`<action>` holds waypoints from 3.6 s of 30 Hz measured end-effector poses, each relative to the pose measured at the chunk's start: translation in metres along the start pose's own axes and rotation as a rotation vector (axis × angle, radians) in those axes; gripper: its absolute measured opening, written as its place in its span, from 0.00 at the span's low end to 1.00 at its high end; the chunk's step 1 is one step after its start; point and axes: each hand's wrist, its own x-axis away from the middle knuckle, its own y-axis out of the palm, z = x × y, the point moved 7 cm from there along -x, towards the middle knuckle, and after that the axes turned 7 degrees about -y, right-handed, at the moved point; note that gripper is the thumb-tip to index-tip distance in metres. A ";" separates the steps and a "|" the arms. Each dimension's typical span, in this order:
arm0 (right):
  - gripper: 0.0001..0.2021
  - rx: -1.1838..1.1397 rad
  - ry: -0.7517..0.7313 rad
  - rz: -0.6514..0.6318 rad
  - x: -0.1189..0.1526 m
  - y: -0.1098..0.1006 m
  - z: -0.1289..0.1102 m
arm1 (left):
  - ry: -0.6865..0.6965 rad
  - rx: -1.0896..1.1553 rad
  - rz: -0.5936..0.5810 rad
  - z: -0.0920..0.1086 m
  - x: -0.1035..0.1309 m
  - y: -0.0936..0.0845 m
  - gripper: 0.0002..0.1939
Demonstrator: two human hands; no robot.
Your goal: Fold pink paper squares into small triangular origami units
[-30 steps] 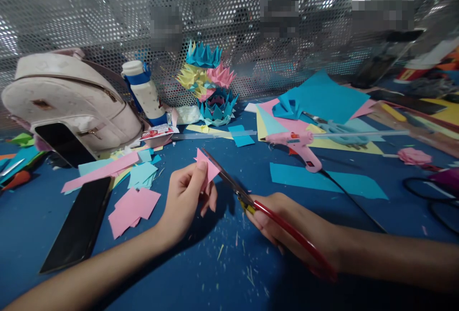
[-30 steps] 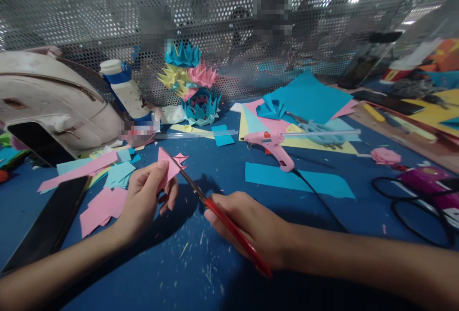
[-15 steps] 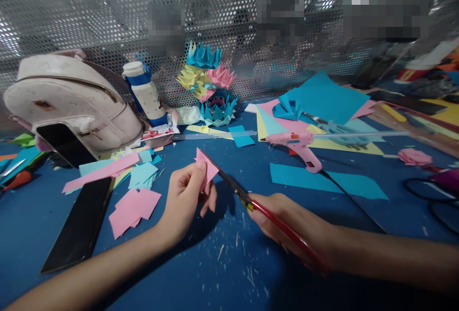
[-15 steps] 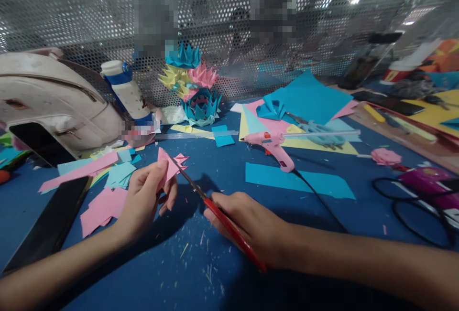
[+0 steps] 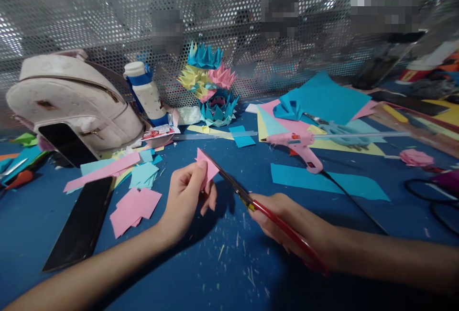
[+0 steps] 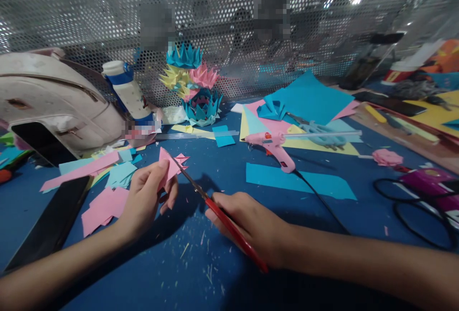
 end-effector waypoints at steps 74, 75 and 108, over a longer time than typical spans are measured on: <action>0.32 -0.050 -0.038 -0.010 0.003 0.001 -0.003 | -0.003 0.009 -0.055 0.001 -0.004 0.002 0.27; 0.32 -0.050 -0.037 -0.007 0.003 0.001 -0.003 | -0.003 0.007 -0.058 0.001 -0.004 0.002 0.27; 0.30 -0.122 0.003 0.000 0.005 0.007 0.006 | -0.006 0.007 -0.087 0.003 -0.003 0.005 0.26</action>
